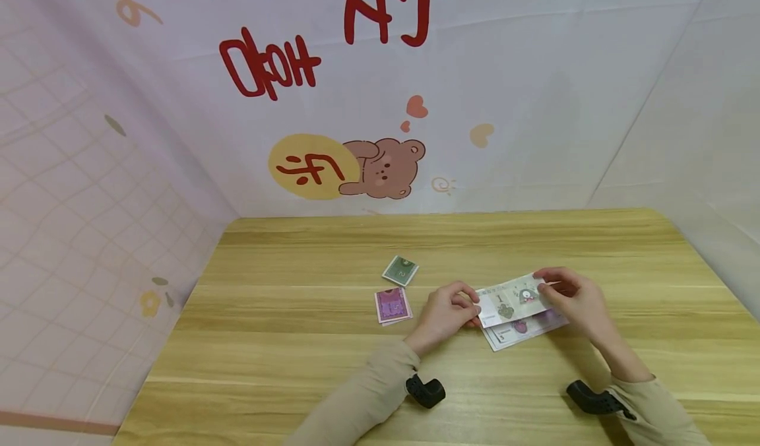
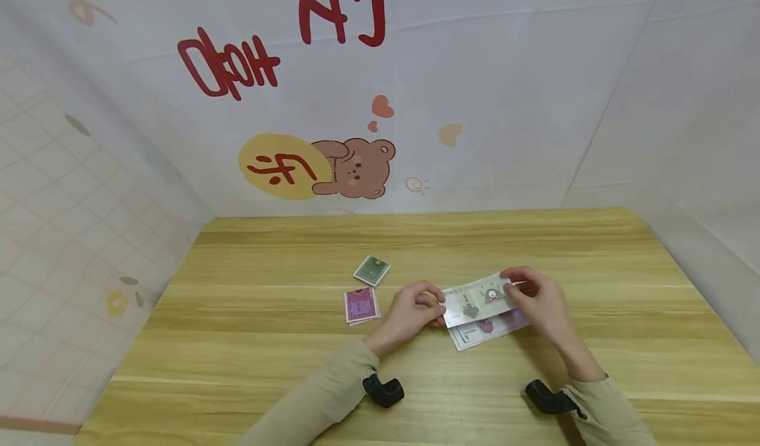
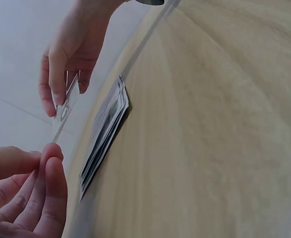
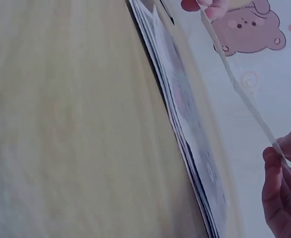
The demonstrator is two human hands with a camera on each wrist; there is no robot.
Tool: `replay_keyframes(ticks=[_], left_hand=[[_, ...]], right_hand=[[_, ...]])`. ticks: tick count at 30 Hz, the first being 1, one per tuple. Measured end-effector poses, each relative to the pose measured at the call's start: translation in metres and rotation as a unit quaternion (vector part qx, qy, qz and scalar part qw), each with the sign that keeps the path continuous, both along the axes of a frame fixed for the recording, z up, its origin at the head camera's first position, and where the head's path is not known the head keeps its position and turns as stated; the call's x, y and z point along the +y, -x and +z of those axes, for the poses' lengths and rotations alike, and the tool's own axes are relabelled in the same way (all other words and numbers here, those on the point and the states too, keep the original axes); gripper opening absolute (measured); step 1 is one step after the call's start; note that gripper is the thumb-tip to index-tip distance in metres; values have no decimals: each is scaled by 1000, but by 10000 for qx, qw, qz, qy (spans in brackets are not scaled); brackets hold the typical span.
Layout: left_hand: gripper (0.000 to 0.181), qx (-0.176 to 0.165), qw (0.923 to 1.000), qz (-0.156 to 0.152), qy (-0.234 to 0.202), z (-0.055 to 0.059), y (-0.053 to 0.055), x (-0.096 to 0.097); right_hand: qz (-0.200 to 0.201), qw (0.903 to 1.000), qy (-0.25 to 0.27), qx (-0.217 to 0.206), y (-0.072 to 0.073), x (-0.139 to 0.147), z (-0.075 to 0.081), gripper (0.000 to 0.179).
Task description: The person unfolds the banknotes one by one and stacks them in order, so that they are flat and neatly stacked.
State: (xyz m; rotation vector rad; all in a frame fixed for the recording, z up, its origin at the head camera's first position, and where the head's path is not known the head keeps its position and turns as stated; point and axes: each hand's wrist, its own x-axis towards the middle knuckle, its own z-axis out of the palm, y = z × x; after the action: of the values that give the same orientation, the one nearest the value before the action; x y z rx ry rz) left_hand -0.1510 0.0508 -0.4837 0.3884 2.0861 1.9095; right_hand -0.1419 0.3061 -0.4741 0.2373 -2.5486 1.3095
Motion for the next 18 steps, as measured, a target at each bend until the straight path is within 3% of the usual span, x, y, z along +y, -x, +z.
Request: replay_keyframes(ticks=[10,18], left_hand=[[11,-61,9999,59,111,0,-5,18],[10,3,9997,-101,244,2,-8,27]], right_hand=[[80,9982,-452,-378,1,9,3,28],[46,9954,-813,-499,2,11,0,31]])
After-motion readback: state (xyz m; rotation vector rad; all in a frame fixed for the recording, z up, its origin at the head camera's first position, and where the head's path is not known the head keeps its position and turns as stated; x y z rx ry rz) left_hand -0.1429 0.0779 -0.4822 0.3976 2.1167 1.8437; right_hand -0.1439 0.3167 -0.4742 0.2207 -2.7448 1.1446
